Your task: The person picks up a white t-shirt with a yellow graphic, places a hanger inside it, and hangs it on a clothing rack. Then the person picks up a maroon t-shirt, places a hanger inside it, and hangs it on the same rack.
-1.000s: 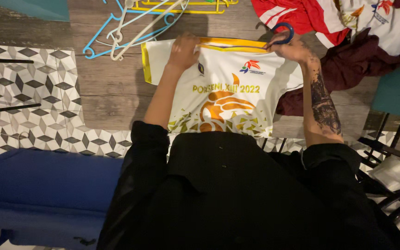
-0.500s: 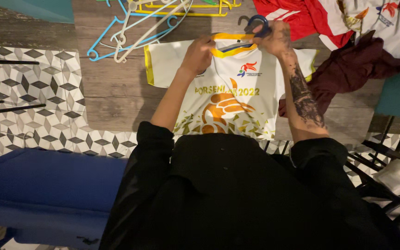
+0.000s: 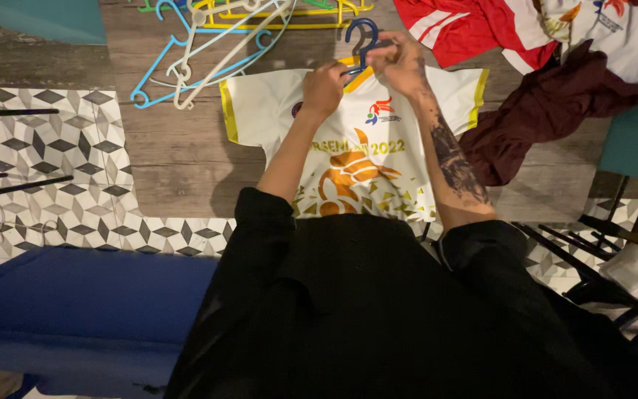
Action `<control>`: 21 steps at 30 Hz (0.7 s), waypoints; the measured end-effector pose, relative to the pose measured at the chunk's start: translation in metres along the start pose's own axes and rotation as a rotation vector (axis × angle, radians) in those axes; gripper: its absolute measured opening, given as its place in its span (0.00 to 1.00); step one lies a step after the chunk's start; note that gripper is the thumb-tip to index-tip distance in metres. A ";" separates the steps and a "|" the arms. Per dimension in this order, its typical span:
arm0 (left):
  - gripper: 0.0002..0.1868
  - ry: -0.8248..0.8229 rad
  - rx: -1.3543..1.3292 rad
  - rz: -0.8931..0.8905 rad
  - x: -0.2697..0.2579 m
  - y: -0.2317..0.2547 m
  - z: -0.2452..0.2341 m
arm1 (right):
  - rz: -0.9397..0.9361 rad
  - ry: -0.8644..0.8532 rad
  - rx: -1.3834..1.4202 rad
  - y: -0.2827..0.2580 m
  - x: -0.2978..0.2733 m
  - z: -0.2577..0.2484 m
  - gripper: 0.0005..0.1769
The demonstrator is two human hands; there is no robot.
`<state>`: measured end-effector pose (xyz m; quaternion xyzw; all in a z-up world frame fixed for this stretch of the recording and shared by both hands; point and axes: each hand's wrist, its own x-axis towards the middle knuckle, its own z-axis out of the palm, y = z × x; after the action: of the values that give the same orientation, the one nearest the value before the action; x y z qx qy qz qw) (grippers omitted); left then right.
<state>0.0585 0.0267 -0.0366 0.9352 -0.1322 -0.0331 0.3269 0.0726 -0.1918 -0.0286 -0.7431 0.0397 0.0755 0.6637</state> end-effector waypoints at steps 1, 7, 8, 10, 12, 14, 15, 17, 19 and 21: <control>0.09 -0.012 0.011 -0.017 0.002 -0.002 0.004 | -0.106 0.037 -0.149 -0.002 -0.007 -0.008 0.24; 0.06 0.022 0.069 0.000 0.002 -0.004 0.006 | -0.176 0.117 -0.933 0.006 -0.053 -0.086 0.25; 0.06 0.032 0.074 0.001 0.001 -0.003 0.006 | -0.134 0.112 -1.057 0.012 -0.059 -0.098 0.25; 0.06 0.055 0.083 0.008 0.004 0.001 0.004 | -0.132 0.120 -1.198 0.026 -0.063 -0.115 0.19; 0.06 0.042 0.101 0.013 0.005 0.004 0.004 | -0.107 0.099 -1.171 0.038 -0.068 -0.135 0.16; 0.06 0.021 0.108 -0.003 0.006 0.003 0.001 | -0.064 0.053 -0.971 0.045 -0.072 -0.152 0.15; 0.06 0.003 0.101 -0.022 0.006 0.003 0.001 | -0.005 0.072 -0.906 0.046 -0.074 -0.159 0.13; 0.06 0.013 0.095 -0.032 0.006 0.001 0.001 | 0.108 0.112 -0.775 0.044 -0.075 -0.176 0.09; 0.06 0.066 0.095 -0.013 0.007 -0.001 0.002 | 0.120 0.156 -0.863 0.039 -0.080 -0.192 0.07; 0.06 0.048 0.127 -0.041 0.009 -0.002 0.005 | 0.087 0.238 -0.851 0.036 -0.086 -0.201 0.07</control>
<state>0.0666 0.0230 -0.0412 0.9571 -0.1069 -0.0090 0.2690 -0.0063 -0.3995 -0.0282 -0.9514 0.1124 0.0270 0.2856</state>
